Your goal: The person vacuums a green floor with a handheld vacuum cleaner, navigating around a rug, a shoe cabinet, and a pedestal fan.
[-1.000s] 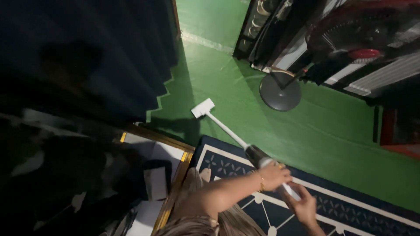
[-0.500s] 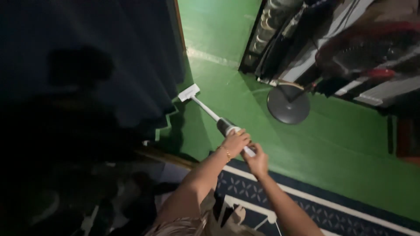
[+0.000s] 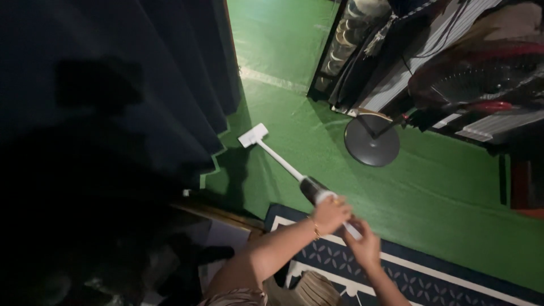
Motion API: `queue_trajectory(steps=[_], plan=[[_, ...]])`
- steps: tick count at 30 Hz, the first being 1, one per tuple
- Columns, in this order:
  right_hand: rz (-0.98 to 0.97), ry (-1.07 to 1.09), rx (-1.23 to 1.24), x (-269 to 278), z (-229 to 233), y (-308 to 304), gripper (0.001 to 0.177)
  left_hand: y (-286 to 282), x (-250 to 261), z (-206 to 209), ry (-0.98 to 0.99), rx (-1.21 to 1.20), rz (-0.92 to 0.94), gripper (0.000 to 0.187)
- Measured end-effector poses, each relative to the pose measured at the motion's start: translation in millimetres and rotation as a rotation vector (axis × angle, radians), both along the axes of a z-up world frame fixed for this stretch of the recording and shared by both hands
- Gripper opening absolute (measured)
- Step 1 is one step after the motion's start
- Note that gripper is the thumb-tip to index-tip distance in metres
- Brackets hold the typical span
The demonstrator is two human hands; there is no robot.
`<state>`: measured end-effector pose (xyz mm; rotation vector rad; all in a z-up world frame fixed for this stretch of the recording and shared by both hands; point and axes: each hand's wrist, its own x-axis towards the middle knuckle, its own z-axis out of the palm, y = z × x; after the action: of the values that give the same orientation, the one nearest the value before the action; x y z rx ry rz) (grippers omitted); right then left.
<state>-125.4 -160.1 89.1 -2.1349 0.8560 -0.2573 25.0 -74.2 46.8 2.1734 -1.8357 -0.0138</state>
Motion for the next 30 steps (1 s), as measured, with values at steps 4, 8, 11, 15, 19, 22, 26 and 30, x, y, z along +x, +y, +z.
queue_trajectory(steps=[4,8,11,15,19,22,26,30], plan=[[-0.066,0.039,0.012,-97.8,25.4,-9.4,0.043,-14.2,-91.1,16.9,0.161,-0.142,-0.149,0.02],[-0.232,0.107,0.108,-188.0,-31.8,-16.0,0.04,-11.2,-143.1,18.7,0.126,-0.29,-0.218,0.025],[-0.067,-0.156,0.125,-216.5,-77.5,-13.6,0.038,2.9,-150.6,18.2,0.165,-0.085,-0.337,0.03],[-0.158,-0.084,0.105,-158.9,-53.1,18.0,0.038,12.4,-128.1,-8.6,0.072,-0.128,-0.23,0.018],[-0.058,-0.13,0.239,-76.0,-53.0,13.2,0.034,7.1,-68.9,-29.2,0.062,-0.004,-0.061,0.015],[-0.02,-0.16,0.233,4.0,-45.5,16.8,0.033,16.3,1.6,-18.0,0.02,-0.056,0.033,0.017],[-0.071,-0.09,0.24,118.9,-22.5,33.4,0.035,23.8,94.2,-31.0,0.03,-0.16,0.117,0.02],[-0.035,-0.086,0.188,206.6,-57.5,44.9,0.039,31.8,171.5,-68.1,0.035,-0.072,0.285,0.023]])
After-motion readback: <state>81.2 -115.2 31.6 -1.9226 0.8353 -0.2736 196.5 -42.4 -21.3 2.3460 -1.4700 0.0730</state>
